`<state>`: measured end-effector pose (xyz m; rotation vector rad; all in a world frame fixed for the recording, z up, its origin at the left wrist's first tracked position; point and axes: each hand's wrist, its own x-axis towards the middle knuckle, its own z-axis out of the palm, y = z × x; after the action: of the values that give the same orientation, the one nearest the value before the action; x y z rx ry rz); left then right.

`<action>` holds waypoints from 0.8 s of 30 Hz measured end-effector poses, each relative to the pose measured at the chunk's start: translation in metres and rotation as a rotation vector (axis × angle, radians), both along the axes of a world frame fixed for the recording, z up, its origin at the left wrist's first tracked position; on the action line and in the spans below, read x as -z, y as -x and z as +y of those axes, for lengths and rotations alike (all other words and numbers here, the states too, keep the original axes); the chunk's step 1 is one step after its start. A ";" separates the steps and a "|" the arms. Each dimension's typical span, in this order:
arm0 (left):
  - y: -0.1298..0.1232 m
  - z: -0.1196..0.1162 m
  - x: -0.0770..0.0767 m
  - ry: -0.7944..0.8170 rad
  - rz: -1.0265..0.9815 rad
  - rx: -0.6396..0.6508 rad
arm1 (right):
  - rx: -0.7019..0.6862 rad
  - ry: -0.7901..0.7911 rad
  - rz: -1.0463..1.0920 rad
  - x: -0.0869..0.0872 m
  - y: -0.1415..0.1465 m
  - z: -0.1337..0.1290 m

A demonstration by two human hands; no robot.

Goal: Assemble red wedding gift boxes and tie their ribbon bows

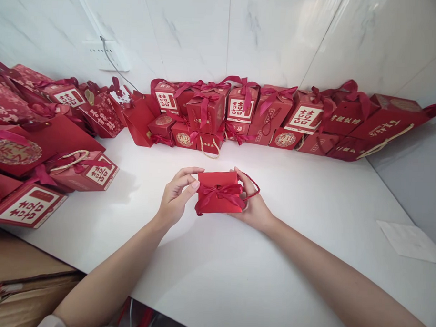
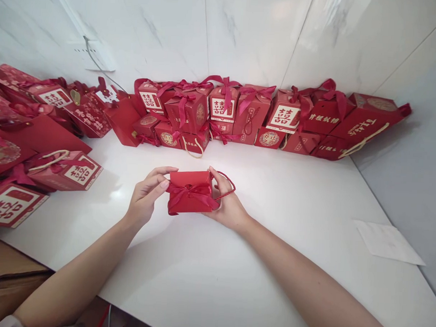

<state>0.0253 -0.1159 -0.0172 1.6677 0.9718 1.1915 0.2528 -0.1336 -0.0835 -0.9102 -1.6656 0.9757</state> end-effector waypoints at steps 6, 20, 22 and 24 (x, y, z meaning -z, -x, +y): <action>0.000 0.001 0.001 -0.083 0.053 -0.035 | -0.005 -0.060 0.016 -0.002 0.001 0.001; 0.008 0.022 0.026 0.036 0.190 0.342 | 0.078 0.028 0.067 -0.005 0.000 0.002; 0.007 0.026 0.031 0.037 0.282 0.337 | 0.069 0.026 0.111 -0.005 0.000 0.004; 0.004 0.031 0.038 0.021 0.327 0.289 | 0.052 0.061 0.163 -0.003 0.000 0.006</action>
<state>0.0212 -0.0852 -0.0551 1.9477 0.8931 0.7298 0.2533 -0.1275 -0.0808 -0.8862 -1.4753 1.0417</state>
